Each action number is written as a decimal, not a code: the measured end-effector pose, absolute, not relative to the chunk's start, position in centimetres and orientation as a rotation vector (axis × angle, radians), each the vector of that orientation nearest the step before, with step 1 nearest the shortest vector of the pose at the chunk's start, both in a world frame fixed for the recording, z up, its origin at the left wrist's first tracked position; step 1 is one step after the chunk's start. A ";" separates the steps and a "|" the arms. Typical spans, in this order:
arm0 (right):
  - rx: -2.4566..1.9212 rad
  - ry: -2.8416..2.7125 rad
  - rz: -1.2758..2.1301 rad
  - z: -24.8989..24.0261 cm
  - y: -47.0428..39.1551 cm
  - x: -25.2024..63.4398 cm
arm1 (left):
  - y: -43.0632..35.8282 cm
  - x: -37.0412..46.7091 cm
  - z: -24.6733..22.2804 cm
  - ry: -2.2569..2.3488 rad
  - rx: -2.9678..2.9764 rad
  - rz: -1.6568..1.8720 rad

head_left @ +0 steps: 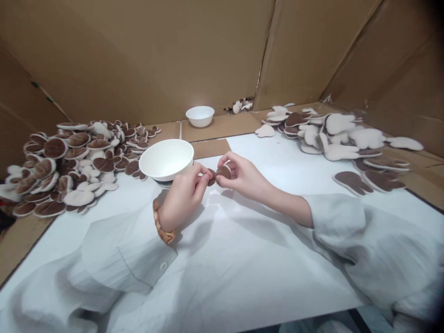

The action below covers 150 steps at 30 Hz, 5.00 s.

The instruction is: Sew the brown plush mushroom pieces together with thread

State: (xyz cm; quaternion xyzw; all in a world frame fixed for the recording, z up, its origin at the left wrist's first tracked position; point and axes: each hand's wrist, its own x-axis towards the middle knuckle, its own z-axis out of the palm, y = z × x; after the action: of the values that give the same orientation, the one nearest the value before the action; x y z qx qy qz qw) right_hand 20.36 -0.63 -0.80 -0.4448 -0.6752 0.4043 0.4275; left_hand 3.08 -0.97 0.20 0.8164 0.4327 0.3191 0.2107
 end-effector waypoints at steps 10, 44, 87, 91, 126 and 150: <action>-0.797 -1.263 1.507 -1.1 -0.4 20.1 | -1.7 3.3 -0.5 1.317 2.480 0.908; -0.905 -1.344 1.434 0.5 0.0 21.9 | -2.4 -1.5 -2.4 1.933 3.137 0.954; -0.945 -1.155 1.519 -1.2 -2.1 19.8 | -1.9 4.9 -0.9 0.899 1.439 1.150; -0.922 -1.137 1.571 -1.0 -2.1 19.9 | -2.2 5.0 -0.8 0.914 1.422 1.168; -1.053 -1.407 1.431 -0.1 -2.2 20.5 | -2.2 4.7 -1.7 0.959 1.496 1.091; -0.878 -1.432 1.282 -0.5 -2.5 20.4 | -2.8 5.0 -1.2 0.933 1.433 1.222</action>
State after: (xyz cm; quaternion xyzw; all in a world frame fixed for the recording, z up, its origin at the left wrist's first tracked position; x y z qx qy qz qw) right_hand 20.37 -2.49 -0.46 -0.3618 -0.5900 0.5282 0.4920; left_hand 4.98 -2.79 -1.21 0.5915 0.3853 0.5047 0.4969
